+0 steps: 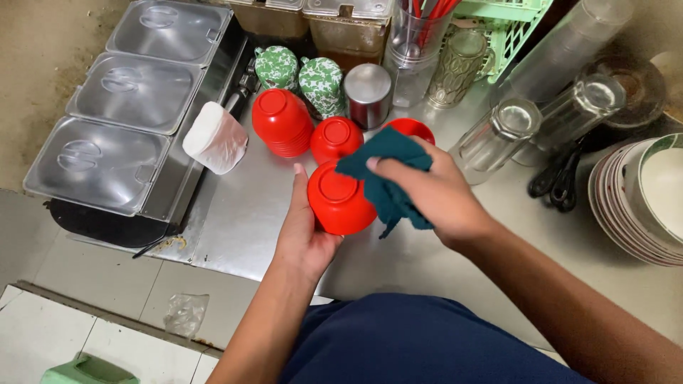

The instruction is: The person is wiping and drying several small red bowls using a green cloth on a counter.

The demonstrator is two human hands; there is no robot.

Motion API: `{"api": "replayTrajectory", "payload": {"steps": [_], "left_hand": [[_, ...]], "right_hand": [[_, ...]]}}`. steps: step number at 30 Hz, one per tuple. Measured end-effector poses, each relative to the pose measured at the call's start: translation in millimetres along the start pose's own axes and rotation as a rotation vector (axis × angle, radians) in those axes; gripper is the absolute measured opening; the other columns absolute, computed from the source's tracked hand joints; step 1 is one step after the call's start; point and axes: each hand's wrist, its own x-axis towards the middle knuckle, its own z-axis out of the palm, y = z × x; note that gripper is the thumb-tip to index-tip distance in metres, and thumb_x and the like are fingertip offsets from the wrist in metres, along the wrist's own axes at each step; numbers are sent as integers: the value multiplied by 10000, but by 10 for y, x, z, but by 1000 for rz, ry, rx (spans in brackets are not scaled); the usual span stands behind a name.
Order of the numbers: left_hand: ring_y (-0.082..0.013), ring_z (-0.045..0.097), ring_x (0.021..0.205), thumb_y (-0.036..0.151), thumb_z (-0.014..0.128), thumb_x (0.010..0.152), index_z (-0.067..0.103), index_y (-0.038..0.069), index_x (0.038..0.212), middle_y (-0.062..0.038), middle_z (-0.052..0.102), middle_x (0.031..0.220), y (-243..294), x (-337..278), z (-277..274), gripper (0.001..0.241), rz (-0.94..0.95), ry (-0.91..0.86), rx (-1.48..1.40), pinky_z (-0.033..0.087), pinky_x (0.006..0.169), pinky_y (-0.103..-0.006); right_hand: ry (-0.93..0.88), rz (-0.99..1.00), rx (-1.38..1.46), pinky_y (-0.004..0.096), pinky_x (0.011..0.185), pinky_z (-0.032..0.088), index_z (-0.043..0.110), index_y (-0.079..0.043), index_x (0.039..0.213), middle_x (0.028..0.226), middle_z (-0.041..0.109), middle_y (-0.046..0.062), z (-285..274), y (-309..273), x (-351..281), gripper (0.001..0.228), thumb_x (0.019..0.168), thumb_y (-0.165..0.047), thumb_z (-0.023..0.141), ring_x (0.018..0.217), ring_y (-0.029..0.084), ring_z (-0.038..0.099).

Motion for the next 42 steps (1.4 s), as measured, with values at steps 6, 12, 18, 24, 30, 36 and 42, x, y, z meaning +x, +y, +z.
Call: {"api": "replayTrajectory", "payload": {"steps": [6, 12, 18, 24, 30, 36, 42], "left_hand": [[-251, 677, 1189, 512, 544, 969, 515, 49, 1415, -130, 669, 1344, 37, -29, 81, 644, 4, 47, 111, 574, 1003, -432], [-191, 692, 1056, 369, 513, 1022, 642, -14, 1254, -116, 708, 1191, -114, 197, -94, 466, 254, 2, 450, 586, 929, -381], [-183, 688, 840, 430, 578, 1003, 741, -72, 1017, -120, 736, 924, -59, 74, 133, 528, 299, 189, 831, 578, 815, -327], [-172, 697, 804, 418, 776, 804, 755, -46, 1096, -115, 758, 927, -87, -27, 245, 548, 169, 68, 1127, 567, 754, -326], [-150, 671, 965, 519, 397, 975, 551, 66, 1374, -70, 680, 1180, -221, -6, 184, 623, -29, -84, 708, 575, 802, -328], [-273, 724, 958, 590, 227, 943, 538, 151, 1282, -105, 713, 1150, -194, -149, 364, 636, -156, -37, 641, 599, 683, -461], [-274, 724, 933, 656, 229, 941, 556, 113, 1301, -109, 726, 1132, -212, -75, 180, 729, -50, -147, 564, 592, 649, -453]], "right_hand": [[-195, 146, 485, 304, 697, 582, 658, -75, 1226, 1025, 743, 35, -140, -39, 37, 369, 896, -239, 654, 842, 127, 720], [-58, 164, 349, 295, 762, 589, 658, -25, 1269, 1079, 749, 53, -192, 51, 10, 408, 912, -223, 664, 882, 140, 721], [-42, 161, 448, 291, 748, 553, 662, -63, 1317, 1071, 748, 27, -147, 152, -2, 443, 941, -292, 622, 865, 120, 704], [-213, 87, 681, 328, 723, 540, 632, -105, 1219, 1012, 685, 31, -257, 324, 184, 334, 1005, -362, 626, 833, 154, 661], [88, -321, -22, 289, 932, 511, 512, -58, 1255, 1143, 661, 71, 80, 375, 184, 366, 1018, -318, 615, 1035, 113, 622], [84, -570, -605, 410, 825, 502, 439, -24, 1197, 1091, 587, 193, 57, 184, 78, 410, 960, -251, 684, 944, 310, 630], [48, -680, -720, 476, 833, 485, 462, -19, 1181, 1111, 564, 210, 55, 47, 3, 414, 915, -191, 729, 1021, 426, 599]]}}
